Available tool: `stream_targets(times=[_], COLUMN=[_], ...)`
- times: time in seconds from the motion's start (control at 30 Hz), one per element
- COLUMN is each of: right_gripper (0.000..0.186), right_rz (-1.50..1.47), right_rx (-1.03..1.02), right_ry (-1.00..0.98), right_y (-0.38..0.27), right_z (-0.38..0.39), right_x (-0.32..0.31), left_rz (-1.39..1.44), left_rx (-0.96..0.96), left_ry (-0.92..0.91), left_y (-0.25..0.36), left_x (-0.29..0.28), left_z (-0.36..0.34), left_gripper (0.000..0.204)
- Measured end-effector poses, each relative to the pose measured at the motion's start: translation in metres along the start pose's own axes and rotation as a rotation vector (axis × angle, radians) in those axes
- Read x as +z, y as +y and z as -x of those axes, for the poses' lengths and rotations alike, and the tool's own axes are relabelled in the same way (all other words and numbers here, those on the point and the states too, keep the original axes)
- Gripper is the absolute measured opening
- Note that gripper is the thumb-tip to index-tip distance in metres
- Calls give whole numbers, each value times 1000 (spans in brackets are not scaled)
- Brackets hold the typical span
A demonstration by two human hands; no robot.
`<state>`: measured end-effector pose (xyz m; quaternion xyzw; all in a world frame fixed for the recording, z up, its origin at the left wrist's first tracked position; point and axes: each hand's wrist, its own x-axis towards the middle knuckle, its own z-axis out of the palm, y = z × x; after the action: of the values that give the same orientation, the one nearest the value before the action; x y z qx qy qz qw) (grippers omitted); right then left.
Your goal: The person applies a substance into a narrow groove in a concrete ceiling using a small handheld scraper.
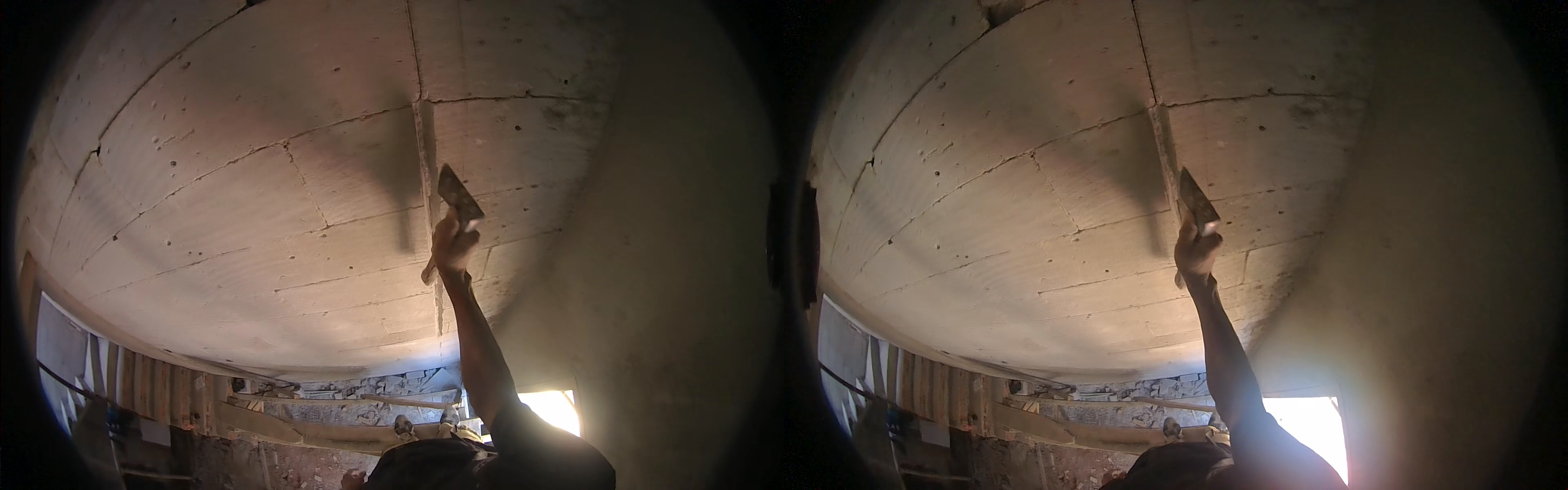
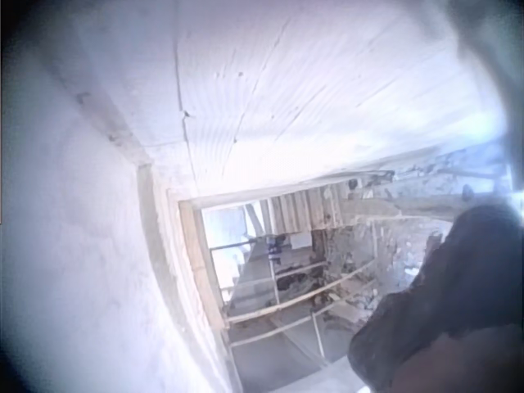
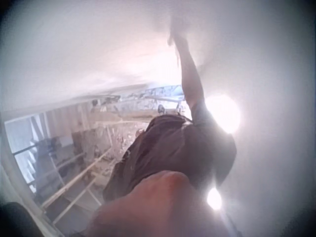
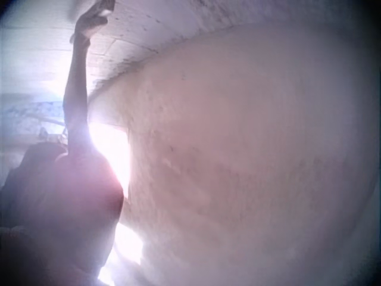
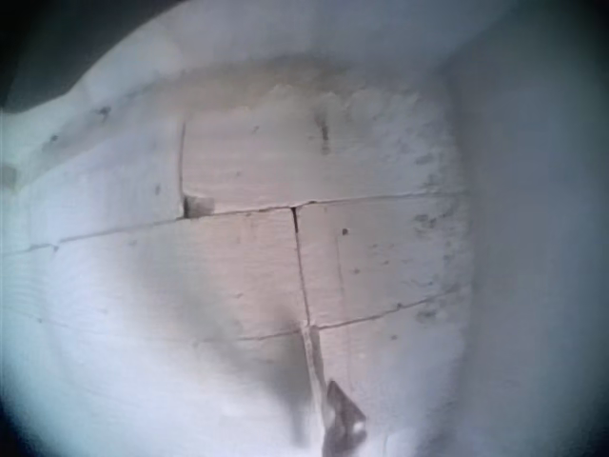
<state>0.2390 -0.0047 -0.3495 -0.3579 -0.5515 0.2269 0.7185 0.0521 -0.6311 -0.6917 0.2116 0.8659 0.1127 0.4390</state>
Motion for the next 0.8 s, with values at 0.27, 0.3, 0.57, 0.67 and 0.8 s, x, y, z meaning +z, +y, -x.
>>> stream_targets(times=[0.27,0.3,0.57,0.67,0.8], right_gripper=[26,25,17,26,14], right_rz=[37,17,51,-57,39], right_rx=[-230,-197,-152,-174,-250], right_ry=[5,-31,-56,11,20], right_y=[-5,5,-10,4,26], right_z=[-30,-25,-21,-20,-16], right_x=[1,-6,4,-3,-3], left_rz=[-28,-36,-75,-43,137], left_rx=[77,86,-18,106,178], left_ry=[34,36,61,150,329], left_y=[12,12,28,29,23], left_x=[12,9,-34,-35,-15], left_z=[2,1,-20,-6,19], left_gripper=[52,52,57,51,53])
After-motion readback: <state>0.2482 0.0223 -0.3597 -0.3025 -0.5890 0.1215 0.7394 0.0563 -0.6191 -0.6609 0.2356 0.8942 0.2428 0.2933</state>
